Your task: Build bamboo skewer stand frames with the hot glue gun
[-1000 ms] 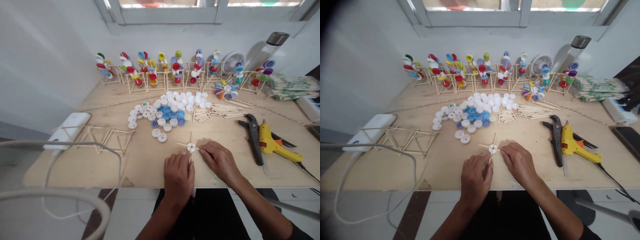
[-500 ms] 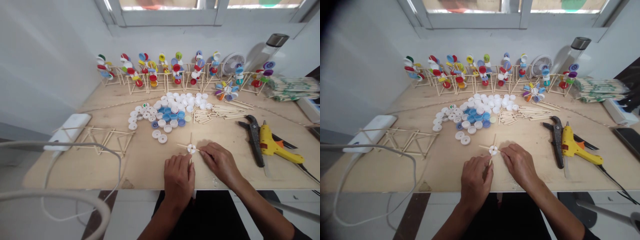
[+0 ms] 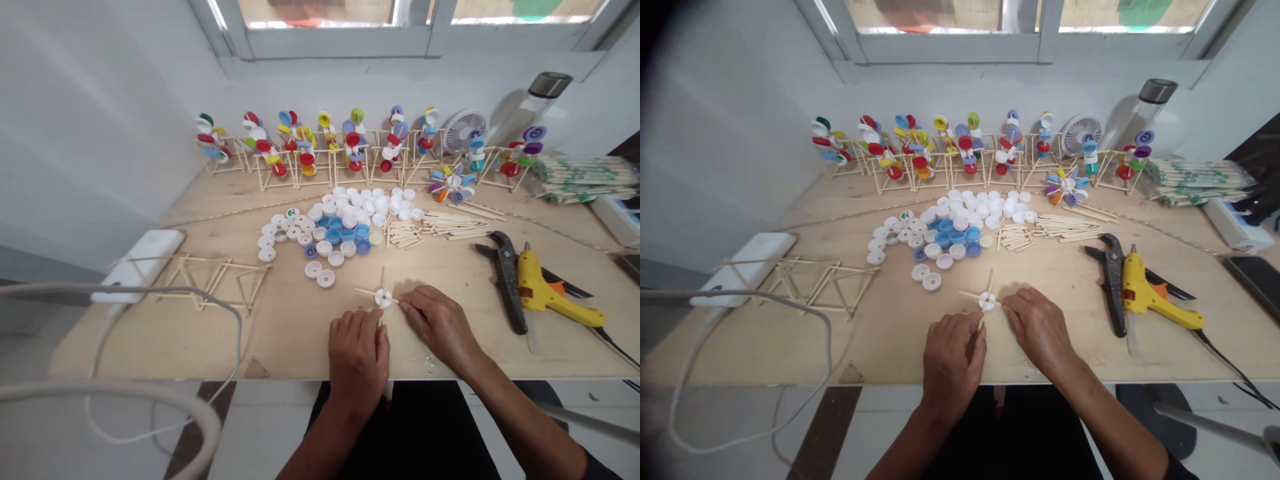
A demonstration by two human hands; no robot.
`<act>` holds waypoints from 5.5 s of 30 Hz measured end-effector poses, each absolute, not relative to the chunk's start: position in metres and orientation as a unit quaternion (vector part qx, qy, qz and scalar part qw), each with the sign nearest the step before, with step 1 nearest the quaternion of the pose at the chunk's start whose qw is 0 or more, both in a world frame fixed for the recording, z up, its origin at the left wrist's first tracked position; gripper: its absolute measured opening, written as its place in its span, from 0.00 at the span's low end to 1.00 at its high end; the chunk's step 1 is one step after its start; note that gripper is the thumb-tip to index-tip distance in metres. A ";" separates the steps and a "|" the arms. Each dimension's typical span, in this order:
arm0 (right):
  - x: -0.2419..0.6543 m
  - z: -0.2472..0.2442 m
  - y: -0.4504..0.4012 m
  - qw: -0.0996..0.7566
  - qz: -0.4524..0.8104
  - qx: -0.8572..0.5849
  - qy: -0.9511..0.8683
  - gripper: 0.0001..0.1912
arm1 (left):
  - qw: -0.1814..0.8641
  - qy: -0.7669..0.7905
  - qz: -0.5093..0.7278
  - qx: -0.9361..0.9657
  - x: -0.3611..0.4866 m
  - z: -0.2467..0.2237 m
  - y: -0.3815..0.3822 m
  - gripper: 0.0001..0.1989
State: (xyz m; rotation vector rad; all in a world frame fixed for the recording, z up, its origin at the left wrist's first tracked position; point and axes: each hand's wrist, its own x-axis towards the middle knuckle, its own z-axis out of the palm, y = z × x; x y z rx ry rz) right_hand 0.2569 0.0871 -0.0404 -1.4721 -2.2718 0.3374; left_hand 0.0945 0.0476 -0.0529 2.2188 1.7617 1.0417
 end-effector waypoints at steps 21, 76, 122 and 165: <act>0.256 -0.037 0.089 0.182 0.120 -0.542 -0.812 0.14 | 0.044 0.583 0.344 0.735 0.095 -0.054 0.047 0.11; 0.274 -0.056 0.039 0.409 0.079 -0.527 -0.741 0.12 | -0.017 0.543 0.212 0.812 0.090 -0.052 0.050 0.28; 0.281 -0.013 0.184 -0.007 -0.027 -0.568 -0.823 0.11 | -0.009 0.574 0.372 0.729 0.071 -0.059 0.057 0.07; 0.288 -0.013 0.129 -0.013 0.035 -0.650 -0.759 0.09 | 0.096 0.568 0.332 0.747 0.076 -0.049 0.017 0.06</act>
